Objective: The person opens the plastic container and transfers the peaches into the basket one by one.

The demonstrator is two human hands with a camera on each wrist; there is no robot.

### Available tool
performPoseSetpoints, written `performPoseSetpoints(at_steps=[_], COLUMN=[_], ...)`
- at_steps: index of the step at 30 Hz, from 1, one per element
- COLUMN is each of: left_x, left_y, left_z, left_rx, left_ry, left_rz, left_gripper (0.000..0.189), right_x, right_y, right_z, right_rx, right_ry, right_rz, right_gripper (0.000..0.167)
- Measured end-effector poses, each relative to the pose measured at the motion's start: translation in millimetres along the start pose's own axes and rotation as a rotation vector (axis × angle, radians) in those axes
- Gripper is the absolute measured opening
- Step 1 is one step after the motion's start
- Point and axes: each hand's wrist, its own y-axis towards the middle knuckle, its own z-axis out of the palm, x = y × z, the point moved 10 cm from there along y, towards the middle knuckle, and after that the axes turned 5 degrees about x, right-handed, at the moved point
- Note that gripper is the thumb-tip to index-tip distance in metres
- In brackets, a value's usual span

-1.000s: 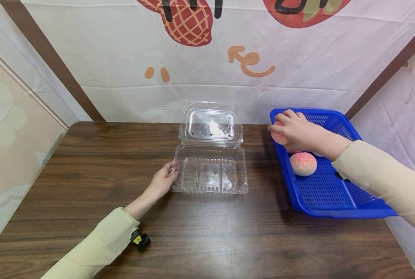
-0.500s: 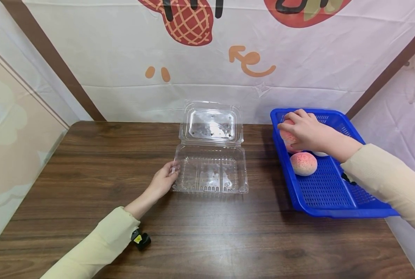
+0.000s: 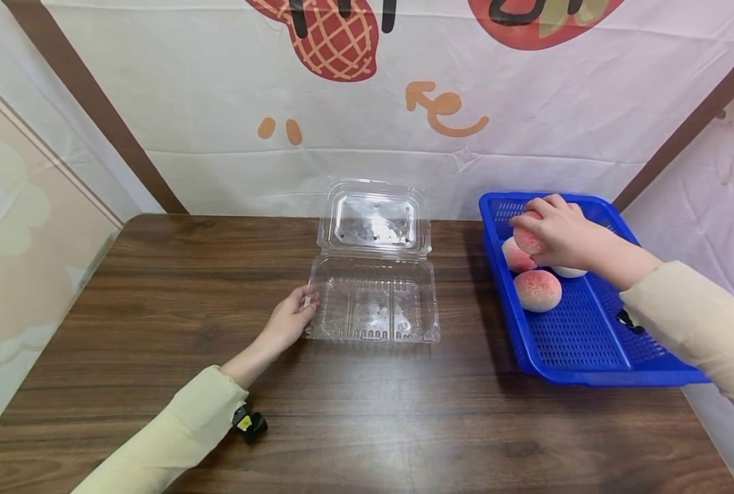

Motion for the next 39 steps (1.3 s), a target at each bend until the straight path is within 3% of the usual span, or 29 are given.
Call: performPoseSetpoints(at_steps=[7,21,39], left_x=[0.4,-0.1,0.2], left_y=[0.7,1.1,-0.2], left_z=[-0.3,-0.1,1.2], left_rx=[-0.003,-0.003,0.016], left_ry=[0.003,0.000,0.002], left_rz=[0.011,0.021,0.030], left_gripper=[0.038,0.038,0.040], right_x=[-6.6,-27.9,-54.3], right_y=[-5.9,-15.6,-26.8], right_z=[0.5,4.4,23.3], right_rx=[-0.031,-0.031,0.072], right_ry=[0.007,0.035,0.064], right_rz=[-0.010,0.076,0.179], right_gripper=[0.057,0.051,0.055])
